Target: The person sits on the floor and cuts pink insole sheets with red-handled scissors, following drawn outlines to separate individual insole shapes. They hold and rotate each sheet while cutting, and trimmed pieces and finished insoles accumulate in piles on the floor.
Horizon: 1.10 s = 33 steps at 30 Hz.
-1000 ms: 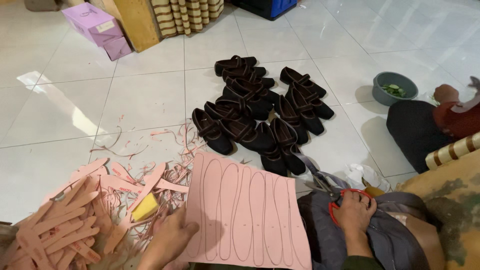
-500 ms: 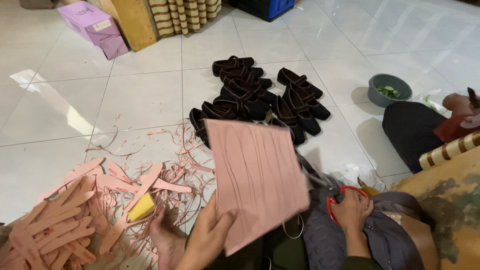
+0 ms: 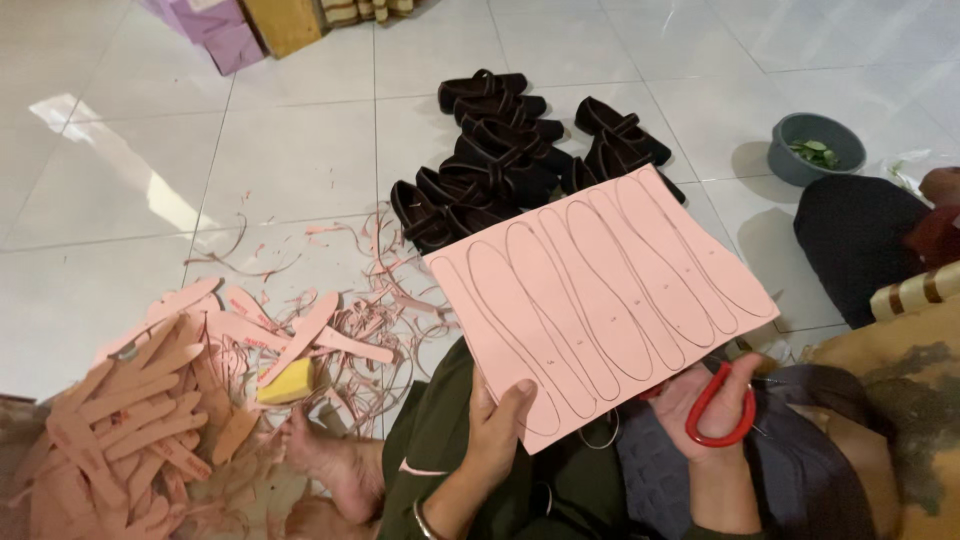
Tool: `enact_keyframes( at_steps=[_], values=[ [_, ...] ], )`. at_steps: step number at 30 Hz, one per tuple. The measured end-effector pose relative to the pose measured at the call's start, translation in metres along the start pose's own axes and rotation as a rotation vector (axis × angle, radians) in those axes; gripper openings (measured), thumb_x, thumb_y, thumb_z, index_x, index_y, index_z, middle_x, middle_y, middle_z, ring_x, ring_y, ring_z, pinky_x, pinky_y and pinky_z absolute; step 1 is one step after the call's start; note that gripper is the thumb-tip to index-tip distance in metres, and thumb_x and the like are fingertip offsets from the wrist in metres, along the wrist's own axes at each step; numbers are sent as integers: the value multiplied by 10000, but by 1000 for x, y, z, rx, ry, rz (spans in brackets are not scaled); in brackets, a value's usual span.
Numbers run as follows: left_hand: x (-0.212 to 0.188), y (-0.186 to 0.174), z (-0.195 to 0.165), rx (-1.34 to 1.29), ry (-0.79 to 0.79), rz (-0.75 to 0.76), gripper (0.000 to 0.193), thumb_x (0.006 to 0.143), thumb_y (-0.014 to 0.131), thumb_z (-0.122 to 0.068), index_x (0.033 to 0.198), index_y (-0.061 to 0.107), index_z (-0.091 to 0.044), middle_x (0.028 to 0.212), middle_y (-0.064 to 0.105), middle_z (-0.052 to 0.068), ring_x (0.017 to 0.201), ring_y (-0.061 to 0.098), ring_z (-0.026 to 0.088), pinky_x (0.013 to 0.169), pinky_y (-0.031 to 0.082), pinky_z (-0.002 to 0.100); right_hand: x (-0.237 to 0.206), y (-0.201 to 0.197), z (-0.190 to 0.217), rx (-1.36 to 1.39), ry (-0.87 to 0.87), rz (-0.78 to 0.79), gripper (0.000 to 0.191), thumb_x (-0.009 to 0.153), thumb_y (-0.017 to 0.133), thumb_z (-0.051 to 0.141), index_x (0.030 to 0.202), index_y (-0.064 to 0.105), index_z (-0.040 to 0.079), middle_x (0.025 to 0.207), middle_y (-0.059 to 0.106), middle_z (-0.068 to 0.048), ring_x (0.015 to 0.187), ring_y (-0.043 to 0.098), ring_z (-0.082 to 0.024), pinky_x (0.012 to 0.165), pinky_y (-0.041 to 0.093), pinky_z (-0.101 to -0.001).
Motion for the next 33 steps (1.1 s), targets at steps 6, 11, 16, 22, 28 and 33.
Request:
enact_keyframes(
  at_steps=[6, 11, 16, 22, 28, 33],
  values=[
    [8, -15, -2, 313, 88, 217, 571, 954, 605, 6, 1484, 396, 32, 1296, 598, 114, 1177, 586, 155, 1011, 497, 322, 1, 8, -1, -621, -229, -541, 689, 894, 585, 49, 1549, 375, 13, 1512, 485, -164, 1411, 482, -304, 1187, 366, -481],
    [20, -9, -13, 269, 34, 141, 686, 932, 600, -51, 1545, 291, -42, 1291, 595, 65, 1150, 592, 147, 968, 510, 323, -2, 21, 10, -850, -369, -442, 690, 848, 525, -70, 1528, 408, -40, 1490, 525, -189, 1397, 521, -305, 1204, 395, -423],
    [31, -5, -20, 547, 279, 143, 712, 985, 562, -24, 1611, 224, -39, 1297, 619, 97, 1130, 618, 164, 976, 517, 321, -8, 27, 9, -1199, -437, -315, 625, 872, 534, -48, 1491, 457, -74, 1477, 561, -168, 1371, 559, -269, 1205, 407, -384],
    [23, -7, -28, 1214, 708, 83, 703, 959, 565, 8, 1624, 359, -94, 1141, 725, 231, 893, 721, 239, 778, 599, 350, -9, 11, -12, -1609, -478, -357, 481, 933, 643, -27, 1395, 524, -92, 1361, 610, -146, 1249, 584, -229, 1110, 445, -356],
    [30, -8, -31, 637, 234, -15, 665, 943, 614, -50, 1551, 347, -41, 1148, 716, 96, 849, 614, 149, 735, 516, 300, -11, 28, -15, -1257, -501, -432, 523, 918, 583, -57, 1436, 512, -67, 1419, 601, -174, 1306, 597, -277, 1176, 453, -396],
    [20, -13, -17, 272, -22, 280, 663, 872, 658, -38, 1476, 385, -6, 1278, 600, 80, 1142, 600, 147, 957, 531, 285, -3, 46, -4, -709, -485, -400, 703, 871, 485, -67, 1563, 368, -34, 1549, 488, -192, 1457, 506, -332, 1196, 373, -487]
  ],
)
Point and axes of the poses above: each hand's wrist, its own x-axis towards the middle knuckle, its own y-axis out of the palm, z = x × y, the point moved 1 cm from there along x, towards the middle knuckle
